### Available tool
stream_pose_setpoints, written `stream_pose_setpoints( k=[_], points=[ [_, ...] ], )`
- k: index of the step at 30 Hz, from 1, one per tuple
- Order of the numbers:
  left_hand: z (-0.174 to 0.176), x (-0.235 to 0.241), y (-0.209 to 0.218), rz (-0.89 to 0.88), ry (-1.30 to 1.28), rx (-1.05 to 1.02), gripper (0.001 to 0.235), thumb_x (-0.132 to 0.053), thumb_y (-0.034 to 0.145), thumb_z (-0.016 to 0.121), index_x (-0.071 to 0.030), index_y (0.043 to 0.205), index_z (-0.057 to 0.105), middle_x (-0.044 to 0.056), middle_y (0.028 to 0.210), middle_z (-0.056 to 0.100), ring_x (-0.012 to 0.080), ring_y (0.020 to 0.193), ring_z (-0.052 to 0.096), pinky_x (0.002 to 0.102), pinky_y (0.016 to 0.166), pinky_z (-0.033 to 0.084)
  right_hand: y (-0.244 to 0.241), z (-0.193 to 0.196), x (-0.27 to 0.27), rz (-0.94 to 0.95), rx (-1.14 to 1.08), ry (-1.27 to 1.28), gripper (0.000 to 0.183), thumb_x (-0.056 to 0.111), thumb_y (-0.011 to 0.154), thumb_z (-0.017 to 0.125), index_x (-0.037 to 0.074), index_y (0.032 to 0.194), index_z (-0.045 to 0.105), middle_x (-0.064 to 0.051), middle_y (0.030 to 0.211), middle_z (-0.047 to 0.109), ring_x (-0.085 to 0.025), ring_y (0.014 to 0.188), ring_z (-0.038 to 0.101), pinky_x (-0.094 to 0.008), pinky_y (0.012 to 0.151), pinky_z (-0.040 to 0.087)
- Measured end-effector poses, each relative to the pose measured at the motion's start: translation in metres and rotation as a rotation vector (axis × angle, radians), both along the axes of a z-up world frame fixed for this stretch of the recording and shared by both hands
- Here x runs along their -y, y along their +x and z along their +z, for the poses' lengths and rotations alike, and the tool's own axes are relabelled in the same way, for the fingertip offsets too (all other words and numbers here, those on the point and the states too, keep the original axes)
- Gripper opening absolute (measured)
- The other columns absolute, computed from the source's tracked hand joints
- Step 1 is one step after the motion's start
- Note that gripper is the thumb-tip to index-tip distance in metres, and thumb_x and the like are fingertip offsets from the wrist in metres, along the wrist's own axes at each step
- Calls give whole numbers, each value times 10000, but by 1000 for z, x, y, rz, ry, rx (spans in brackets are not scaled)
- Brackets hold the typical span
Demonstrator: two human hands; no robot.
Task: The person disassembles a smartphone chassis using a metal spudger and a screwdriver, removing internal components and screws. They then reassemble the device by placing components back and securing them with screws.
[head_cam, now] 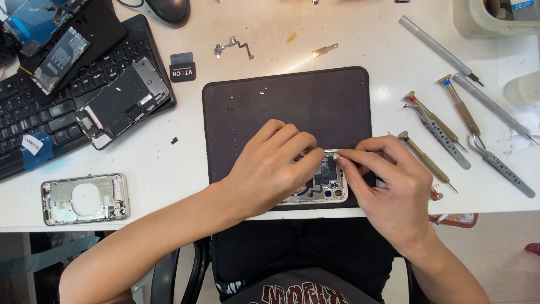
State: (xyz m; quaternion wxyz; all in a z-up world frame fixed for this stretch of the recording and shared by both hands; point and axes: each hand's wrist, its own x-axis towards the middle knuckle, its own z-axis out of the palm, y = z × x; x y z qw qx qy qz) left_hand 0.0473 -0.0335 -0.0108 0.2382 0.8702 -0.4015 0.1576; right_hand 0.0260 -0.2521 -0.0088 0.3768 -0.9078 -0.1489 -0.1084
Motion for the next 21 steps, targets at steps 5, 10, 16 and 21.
stream_pose_setpoints(
  k=[5, 10, 16, 21],
  points=[
    [1, 6, -1, -13, 147, 115, 173, -57, 813, 732, -5, 978, 723, 76, 929, 624, 212, 877, 589, 360, 863, 486, 1, -2, 7, 36, 19, -2, 148, -12, 870, 792, 21, 1014, 784, -85, 966, 709, -147, 802, 711, -249, 683, 577],
    [2, 8, 2, -29, 202, 128, 175, -48, 802, 721, 12, 967, 720, 65, 890, 600, 201, 861, 580, 333, 821, 477, 1, -4, 8, 42, 29, 2, 158, -14, 866, 790, 25, 1019, 784, -79, 964, 710, -144, 796, 708, -250, 676, 570],
    [-1, 12, 7, -21, 188, 146, 147, -57, 822, 734, 13, 950, 721, 63, 874, 590, 199, 860, 577, 334, 821, 480, 1, -5, 8, 53, 38, 1, 151, -8, 860, 798, 32, 1005, 788, -78, 953, 708, -144, 769, 699, -254, 642, 552],
    [-2, 13, 9, 18, 62, 81, 107, -87, 873, 774, -14, 917, 709, 63, 867, 592, 212, 831, 566, 349, 794, 462, 0, -4, 8, 63, 42, 39, 165, -9, 865, 788, 22, 1026, 774, -76, 962, 704, -154, 811, 703, -267, 681, 559]
  ],
)
